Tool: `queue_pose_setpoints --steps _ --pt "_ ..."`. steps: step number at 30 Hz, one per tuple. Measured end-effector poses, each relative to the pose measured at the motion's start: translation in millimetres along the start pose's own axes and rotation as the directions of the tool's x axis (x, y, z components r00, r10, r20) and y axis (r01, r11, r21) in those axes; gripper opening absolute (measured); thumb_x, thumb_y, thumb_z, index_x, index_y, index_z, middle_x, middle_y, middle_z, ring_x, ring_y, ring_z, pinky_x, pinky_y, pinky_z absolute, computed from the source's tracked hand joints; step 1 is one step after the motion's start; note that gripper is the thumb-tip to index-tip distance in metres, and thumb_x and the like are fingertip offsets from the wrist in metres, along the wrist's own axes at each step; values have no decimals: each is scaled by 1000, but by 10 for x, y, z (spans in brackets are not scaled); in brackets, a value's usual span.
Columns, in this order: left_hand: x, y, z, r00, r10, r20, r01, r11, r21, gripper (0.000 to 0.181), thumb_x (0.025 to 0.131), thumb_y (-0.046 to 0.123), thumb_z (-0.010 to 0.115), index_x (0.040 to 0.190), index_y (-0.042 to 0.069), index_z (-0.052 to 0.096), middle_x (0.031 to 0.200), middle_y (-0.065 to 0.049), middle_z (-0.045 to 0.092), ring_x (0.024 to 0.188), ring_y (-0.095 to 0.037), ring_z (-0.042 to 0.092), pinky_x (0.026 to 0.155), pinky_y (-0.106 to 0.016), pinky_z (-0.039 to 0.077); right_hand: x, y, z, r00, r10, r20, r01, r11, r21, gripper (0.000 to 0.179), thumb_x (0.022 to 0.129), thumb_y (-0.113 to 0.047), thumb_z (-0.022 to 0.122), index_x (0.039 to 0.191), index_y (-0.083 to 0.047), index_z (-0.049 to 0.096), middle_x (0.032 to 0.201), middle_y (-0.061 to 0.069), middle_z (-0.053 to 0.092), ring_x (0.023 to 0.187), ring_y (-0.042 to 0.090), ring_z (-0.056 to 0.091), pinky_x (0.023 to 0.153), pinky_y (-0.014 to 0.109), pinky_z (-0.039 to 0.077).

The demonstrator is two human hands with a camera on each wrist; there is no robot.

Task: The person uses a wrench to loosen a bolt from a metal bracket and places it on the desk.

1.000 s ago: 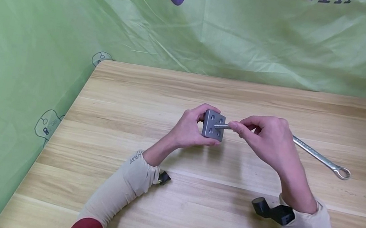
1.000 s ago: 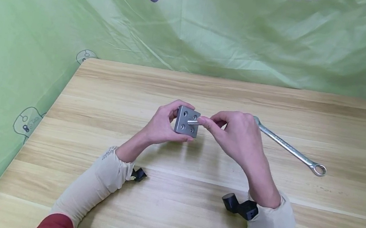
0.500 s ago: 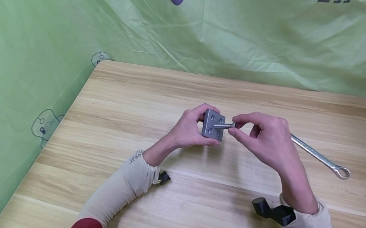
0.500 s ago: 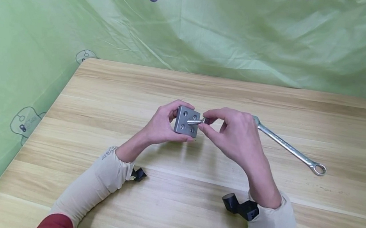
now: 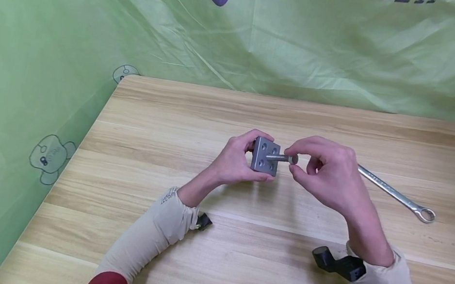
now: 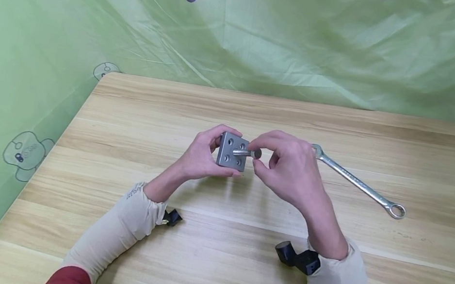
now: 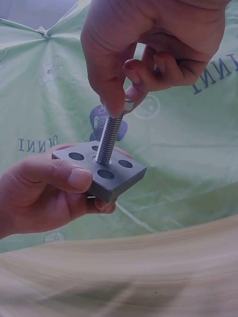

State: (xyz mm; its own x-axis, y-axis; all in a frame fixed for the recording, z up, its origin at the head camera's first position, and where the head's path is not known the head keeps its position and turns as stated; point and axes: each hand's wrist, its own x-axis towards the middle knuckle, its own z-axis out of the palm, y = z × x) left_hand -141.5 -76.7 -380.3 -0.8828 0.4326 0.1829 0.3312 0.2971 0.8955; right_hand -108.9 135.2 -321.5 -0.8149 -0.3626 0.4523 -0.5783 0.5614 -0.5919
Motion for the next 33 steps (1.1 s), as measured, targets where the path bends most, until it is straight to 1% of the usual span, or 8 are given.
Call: queue_pose_setpoints --steps 7,13,15,17,20,22,26,33 --pt "-3 6 -2 1000 2 -1 -2 1000 0 71 59 8 90 121 5 55 104 -14 71 86 -20 69 85 -41 53 11 11 37 998 -54 -21 54 999 3 34 67 18 66 79 -12 76 87 1 73 57 1 47 53 9 38" --pt "-1 -2 -3 1000 -5 -3 5 1000 -1 72 59 9 90 122 4 55 104 -14 71 86 -20 68 85 -41 53 5 37 16 997 -76 12 76 997 -3 29 69 5 77 92 -12 74 92 3 73 53 0 45 51 11 36" --pt "-4 4 -6 1000 -4 -8 4 1000 -1 71 59 8 90 121 4 55 103 -14 70 86 -20 68 85 -42 52 10 37 6 999 -38 19 39 999 -23 28 72 -5 81 97 -12 73 92 4 73 52 0 45 49 13 36" --pt "-1 -2 -7 1000 -2 -9 2 1000 2 71 59 9 90 121 5 55 104 -13 70 85 -20 68 85 -41 52 16 27 -6 999 39 25 -38 998 -42 25 75 -15 82 99 -12 74 91 3 74 50 1 46 48 15 36" --pt "1 -4 -7 1000 1 -7 -1 1000 0 71 59 9 90 121 4 55 105 -13 70 86 -19 67 85 -40 52 22 7 -26 985 169 43 -165 983 -79 20 80 -27 79 95 -14 75 82 0 73 50 4 47 46 19 36" --pt "1 -1 -7 1000 -1 -6 1 1000 0 72 59 9 90 122 5 55 106 -13 70 86 -19 68 86 -38 52 25 -3 -37 973 224 54 -218 971 -98 18 82 -31 77 91 -15 76 74 -1 72 49 5 48 46 20 36" --pt "-3 12 -7 1000 -5 -6 5 1000 -7 71 59 8 90 121 5 55 106 -13 71 86 -19 69 87 -39 52 27 -10 -44 965 253 68 -244 963 -113 18 82 -33 76 86 -15 78 65 -2 70 51 5 52 47 20 38" --pt "-3 11 -7 1000 -13 1 13 1000 -7 71 60 8 90 121 5 55 107 -13 71 88 -20 69 88 -42 52 25 -16 -35 976 211 53 -206 974 -90 15 79 -29 79 87 -16 77 72 -3 72 48 0 45 47 17 34"
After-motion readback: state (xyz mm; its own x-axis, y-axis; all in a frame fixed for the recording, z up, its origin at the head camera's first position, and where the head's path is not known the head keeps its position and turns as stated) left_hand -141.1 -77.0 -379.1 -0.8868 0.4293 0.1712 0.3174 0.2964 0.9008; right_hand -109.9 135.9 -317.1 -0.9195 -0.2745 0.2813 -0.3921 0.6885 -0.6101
